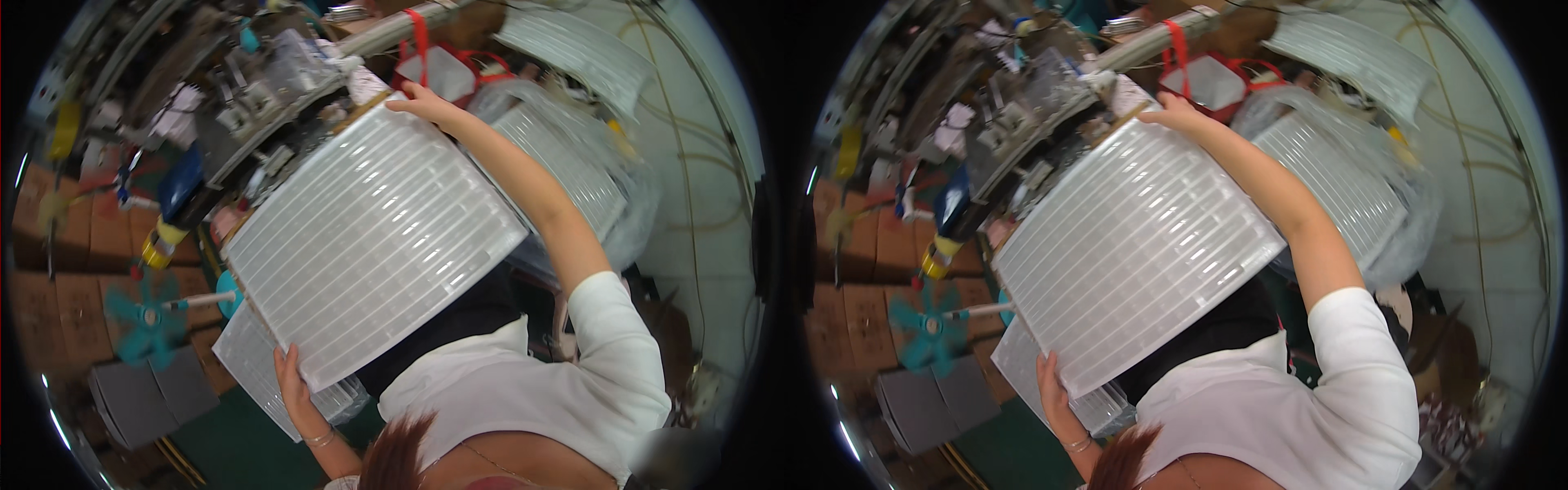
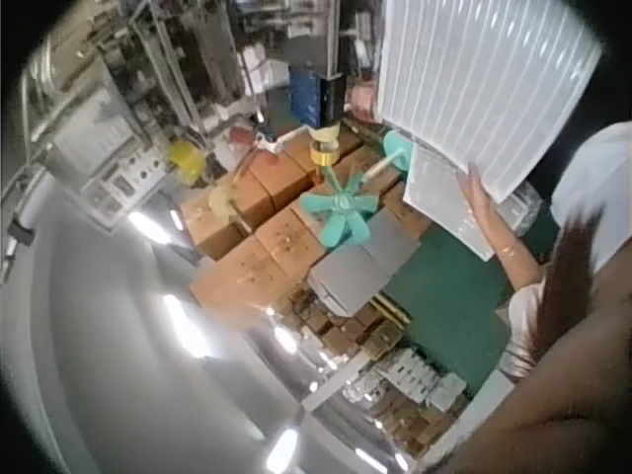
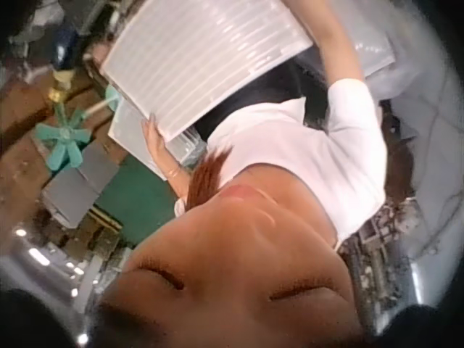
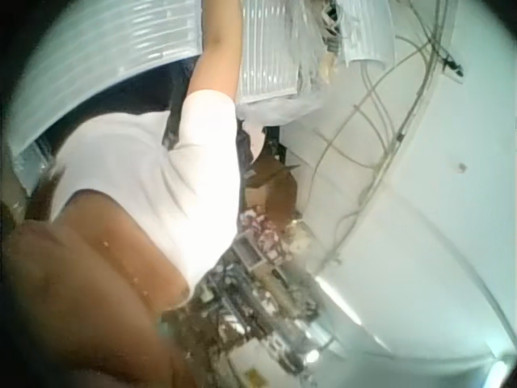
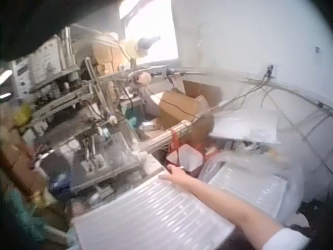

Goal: The person assembles small white electronic components into a plastic tray by hand, then processes the filled tray through an assembly machine.

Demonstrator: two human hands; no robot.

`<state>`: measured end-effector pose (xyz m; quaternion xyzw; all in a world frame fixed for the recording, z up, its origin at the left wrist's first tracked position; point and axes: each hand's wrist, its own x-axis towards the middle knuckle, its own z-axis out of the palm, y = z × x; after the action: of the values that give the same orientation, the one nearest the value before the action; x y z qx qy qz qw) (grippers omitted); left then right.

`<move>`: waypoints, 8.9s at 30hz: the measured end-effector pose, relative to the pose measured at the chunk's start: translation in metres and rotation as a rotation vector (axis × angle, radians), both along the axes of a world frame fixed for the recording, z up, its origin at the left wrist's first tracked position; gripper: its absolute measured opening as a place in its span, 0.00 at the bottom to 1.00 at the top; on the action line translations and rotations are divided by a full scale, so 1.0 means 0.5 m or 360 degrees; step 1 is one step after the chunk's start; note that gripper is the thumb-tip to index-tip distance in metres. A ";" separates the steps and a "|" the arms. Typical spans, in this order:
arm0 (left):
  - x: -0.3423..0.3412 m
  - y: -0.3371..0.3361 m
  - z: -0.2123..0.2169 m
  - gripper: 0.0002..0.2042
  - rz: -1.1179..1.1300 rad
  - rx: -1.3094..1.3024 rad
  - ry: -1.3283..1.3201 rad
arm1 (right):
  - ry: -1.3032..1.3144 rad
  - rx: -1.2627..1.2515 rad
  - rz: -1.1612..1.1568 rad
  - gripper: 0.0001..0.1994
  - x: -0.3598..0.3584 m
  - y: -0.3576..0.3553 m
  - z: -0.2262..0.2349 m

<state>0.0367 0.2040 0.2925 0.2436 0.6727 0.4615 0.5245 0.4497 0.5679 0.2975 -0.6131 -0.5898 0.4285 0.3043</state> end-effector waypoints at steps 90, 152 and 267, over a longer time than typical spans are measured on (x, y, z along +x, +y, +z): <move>0.633 0.071 -0.019 0.16 -0.2927 0.0604 0.0907 | 0.2831 -0.0368 -0.2427 0.27 0.320 -0.518 -0.544; 0.635 0.081 -0.048 0.20 -0.2829 0.0401 0.0647 | 0.2904 0.0127 -0.2226 0.29 0.408 -0.460 -0.509; 0.224 -0.113 0.042 0.12 0.0408 -0.0121 0.2465 | -0.1324 -0.1051 0.0630 0.17 0.436 -0.556 -0.794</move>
<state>0.1486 0.1477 0.3136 0.3982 0.8851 0.1939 -0.1431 0.6676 0.2902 -0.0994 -0.6708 -0.5984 0.3614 -0.2478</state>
